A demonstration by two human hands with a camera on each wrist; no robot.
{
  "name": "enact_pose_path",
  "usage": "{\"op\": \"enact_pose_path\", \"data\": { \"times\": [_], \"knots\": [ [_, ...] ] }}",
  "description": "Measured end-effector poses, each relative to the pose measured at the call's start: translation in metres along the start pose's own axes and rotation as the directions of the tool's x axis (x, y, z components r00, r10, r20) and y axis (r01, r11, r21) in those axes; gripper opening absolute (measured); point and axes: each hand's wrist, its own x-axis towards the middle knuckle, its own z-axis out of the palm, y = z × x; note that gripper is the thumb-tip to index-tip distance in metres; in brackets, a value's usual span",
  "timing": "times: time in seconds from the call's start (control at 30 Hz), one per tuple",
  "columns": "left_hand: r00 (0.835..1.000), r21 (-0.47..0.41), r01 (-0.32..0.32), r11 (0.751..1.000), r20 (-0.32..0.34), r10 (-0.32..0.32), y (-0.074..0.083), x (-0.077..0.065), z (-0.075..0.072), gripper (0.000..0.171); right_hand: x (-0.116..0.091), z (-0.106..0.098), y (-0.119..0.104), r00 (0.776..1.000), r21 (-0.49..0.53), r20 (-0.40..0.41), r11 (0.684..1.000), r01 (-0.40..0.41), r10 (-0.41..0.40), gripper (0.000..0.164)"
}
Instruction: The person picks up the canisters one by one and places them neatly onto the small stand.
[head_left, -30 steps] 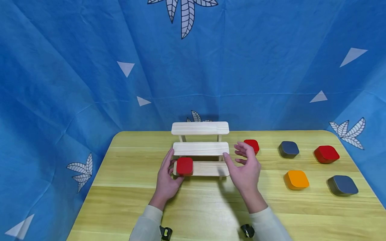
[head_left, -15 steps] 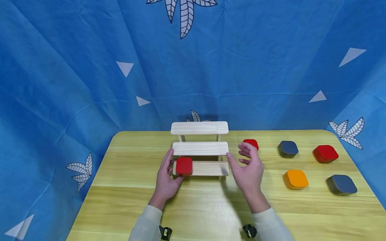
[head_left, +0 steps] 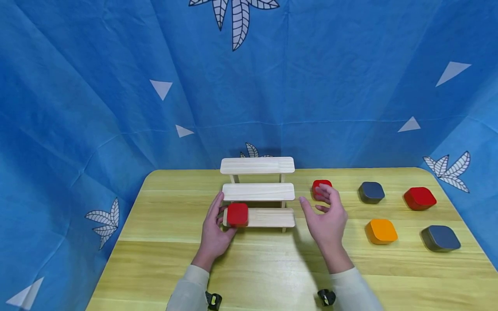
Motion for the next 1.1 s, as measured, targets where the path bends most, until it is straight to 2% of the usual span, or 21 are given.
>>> {"op": "enact_pose_path", "data": {
  "times": [0.3, 1.1],
  "knots": [
    [1.0, -0.004, 0.007, 1.0, 0.001, -0.007, 0.0, 0.0, 0.0, 0.093, 0.003, -0.002, 0.006, 0.999, -0.016, -0.011, 0.999, -0.046, 0.045, 0.056],
    [1.0, 0.012, 0.003, 1.0, 0.004, -0.003, -0.003, 0.0, 0.0, 0.095, 0.01, -0.005, 0.022, 0.998, -0.109, -0.056, 0.993, -0.048, 0.042, 0.061]
  ]
}}
